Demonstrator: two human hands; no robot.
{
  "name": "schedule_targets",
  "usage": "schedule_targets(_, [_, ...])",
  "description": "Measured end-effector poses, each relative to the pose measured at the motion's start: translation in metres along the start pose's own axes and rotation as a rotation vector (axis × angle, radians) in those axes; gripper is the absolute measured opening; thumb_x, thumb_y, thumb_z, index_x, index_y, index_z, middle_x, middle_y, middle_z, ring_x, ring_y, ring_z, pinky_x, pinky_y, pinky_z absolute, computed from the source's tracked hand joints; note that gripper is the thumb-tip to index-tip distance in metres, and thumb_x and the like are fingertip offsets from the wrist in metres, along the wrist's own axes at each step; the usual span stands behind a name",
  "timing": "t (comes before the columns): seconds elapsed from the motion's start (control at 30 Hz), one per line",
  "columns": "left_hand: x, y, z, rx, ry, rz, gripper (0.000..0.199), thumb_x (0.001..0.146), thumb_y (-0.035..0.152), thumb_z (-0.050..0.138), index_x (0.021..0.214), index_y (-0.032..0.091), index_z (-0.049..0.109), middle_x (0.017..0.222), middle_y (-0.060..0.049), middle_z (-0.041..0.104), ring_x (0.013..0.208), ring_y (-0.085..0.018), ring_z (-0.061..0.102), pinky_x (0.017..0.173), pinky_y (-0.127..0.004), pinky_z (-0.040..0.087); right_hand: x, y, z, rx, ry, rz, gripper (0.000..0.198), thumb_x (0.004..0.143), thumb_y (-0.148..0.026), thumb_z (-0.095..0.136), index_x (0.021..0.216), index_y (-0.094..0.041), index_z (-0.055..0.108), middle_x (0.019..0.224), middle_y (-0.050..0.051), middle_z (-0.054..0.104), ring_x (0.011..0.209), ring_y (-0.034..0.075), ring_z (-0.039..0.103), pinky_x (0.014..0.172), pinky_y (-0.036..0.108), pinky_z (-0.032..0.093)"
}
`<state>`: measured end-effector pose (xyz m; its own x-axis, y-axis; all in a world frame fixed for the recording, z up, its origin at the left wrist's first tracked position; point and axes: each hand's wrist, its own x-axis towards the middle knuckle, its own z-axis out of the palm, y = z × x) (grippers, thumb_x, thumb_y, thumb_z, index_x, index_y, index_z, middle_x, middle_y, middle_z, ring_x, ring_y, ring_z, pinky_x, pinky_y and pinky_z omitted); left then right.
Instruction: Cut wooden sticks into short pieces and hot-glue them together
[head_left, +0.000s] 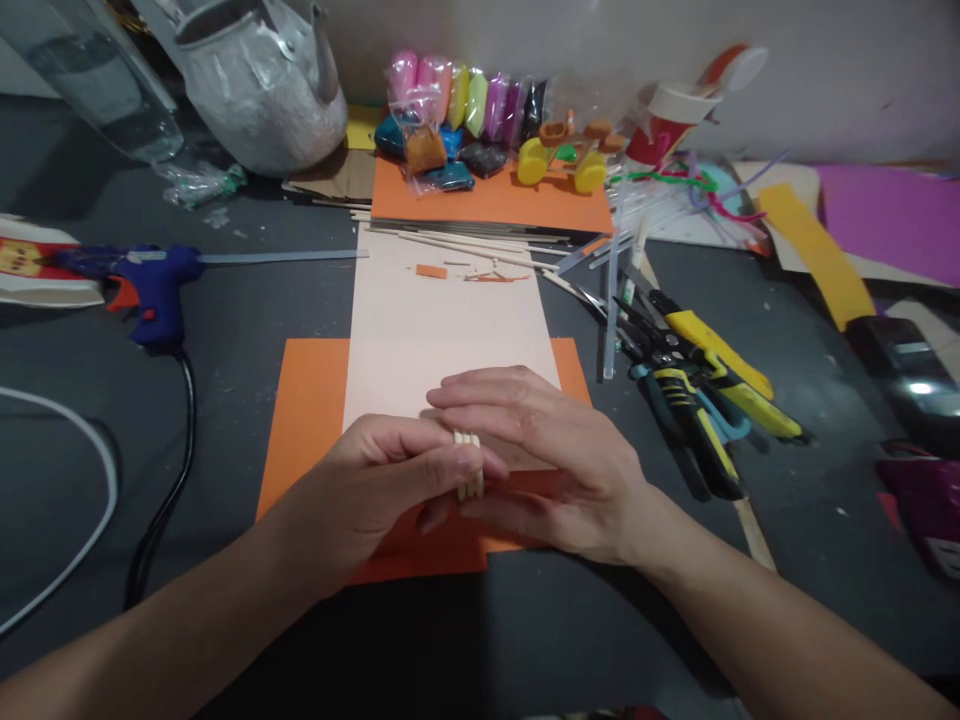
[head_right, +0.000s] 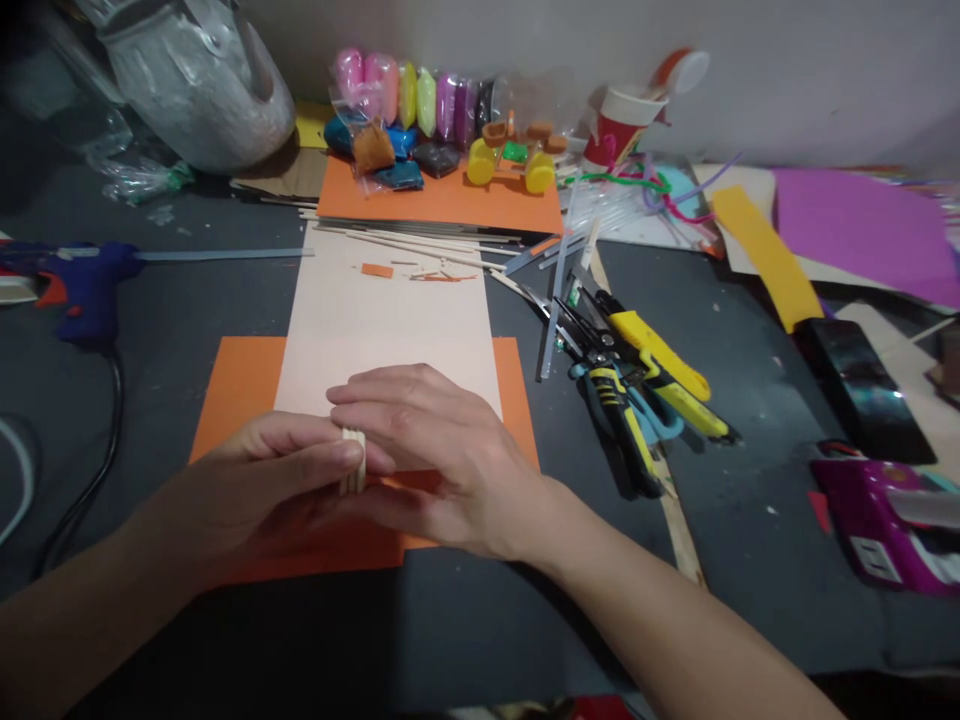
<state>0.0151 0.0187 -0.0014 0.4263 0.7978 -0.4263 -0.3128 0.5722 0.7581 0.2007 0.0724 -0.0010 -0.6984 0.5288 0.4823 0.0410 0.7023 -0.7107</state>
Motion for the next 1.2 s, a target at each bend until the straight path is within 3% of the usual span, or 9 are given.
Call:
schedule_targets(0.27, [-0.0019, 0.0056, 0.007, 0.207, 0.081, 0.094, 0.017, 0.086, 0.031, 0.069, 0.079, 0.02, 0.08, 0.063, 0.002, 0.061, 0.061, -0.009, 0.049, 0.061, -0.022, 0.041, 0.0003, 0.0004, 0.0012, -0.045, 0.047, -0.05, 0.036, 0.084, -0.021, 0.071, 0.117, -0.011, 0.063, 0.115, 0.019, 0.072, 0.116, 0.026, 0.065, 0.1, 0.047, 0.051])
schedule_targets(0.47, [-0.0021, 0.0047, 0.0078, 0.202, 0.038, 0.15, 0.016, 0.088, 0.023, 0.064, 0.082, 0.021, 0.079, 0.087, 0.002, 0.073, 0.085, -0.012, 0.063, 0.078, -0.022, 0.046, -0.0014, 0.0002, 0.0017, 0.015, 0.058, -0.025, 0.041, 0.083, -0.016, 0.073, 0.122, -0.01, 0.062, 0.12, 0.02, 0.07, 0.119, 0.027, 0.062, 0.101, 0.047, 0.05])
schedule_targets(0.53, [-0.0024, 0.004, 0.0068, 0.233, 0.049, 0.131, 0.019, 0.088, 0.027, 0.065, 0.075, 0.018, 0.075, 0.08, 0.0, 0.07, 0.081, -0.013, 0.061, 0.074, -0.023, 0.045, -0.0022, -0.0001, 0.0011, 0.043, 0.046, 0.013, 0.048, 0.082, -0.019, 0.076, 0.127, -0.012, 0.059, 0.123, 0.019, 0.069, 0.12, 0.026, 0.061, 0.101, 0.045, 0.05])
schedule_targets(0.63, [-0.0029, 0.0044, 0.0058, 0.294, 0.057, 0.121, 0.036, 0.087, 0.034, 0.066, 0.057, 0.016, 0.06, 0.062, 0.003, 0.054, 0.066, -0.011, 0.049, 0.063, -0.023, 0.039, -0.0032, 0.001, -0.0001, 0.071, 0.039, 0.053, 0.054, 0.083, -0.026, 0.077, 0.133, -0.019, 0.057, 0.124, 0.015, 0.069, 0.12, 0.025, 0.061, 0.1, 0.045, 0.051])
schedule_targets(0.73, [-0.0028, 0.0053, 0.0053, 0.3, 0.043, 0.134, 0.038, 0.088, 0.033, 0.065, 0.055, 0.016, 0.054, 0.058, 0.005, 0.043, 0.059, -0.009, 0.039, 0.058, -0.024, 0.033, -0.0031, 0.0029, -0.0007, 0.079, 0.029, 0.029, 0.049, 0.086, -0.03, 0.073, 0.132, -0.02, 0.059, 0.124, 0.015, 0.069, 0.12, 0.026, 0.061, 0.1, 0.048, 0.05])
schedule_targets(1.03, [-0.0018, 0.0047, 0.0052, 0.258, 0.014, 0.057, 0.028, 0.089, 0.036, 0.063, 0.07, 0.016, 0.069, 0.054, 0.006, 0.038, 0.054, -0.009, 0.032, 0.052, -0.025, 0.024, 0.0, 0.003, -0.0014, -0.016, 0.033, -0.03, 0.038, 0.085, -0.029, 0.074, 0.119, -0.013, 0.065, 0.115, 0.017, 0.074, 0.117, 0.025, 0.064, 0.1, 0.047, 0.051])
schedule_targets(1.2, [-0.0022, 0.0067, 0.0086, 0.273, 0.043, 0.114, 0.036, 0.092, 0.032, 0.058, 0.059, 0.017, 0.059, 0.058, 0.005, 0.043, 0.057, -0.008, 0.037, 0.054, -0.023, 0.03, -0.0024, 0.0049, -0.0007, -0.066, 0.075, -0.049, 0.043, 0.079, -0.024, 0.08, 0.116, -0.009, 0.066, 0.113, 0.019, 0.074, 0.114, 0.027, 0.066, 0.1, 0.047, 0.051])
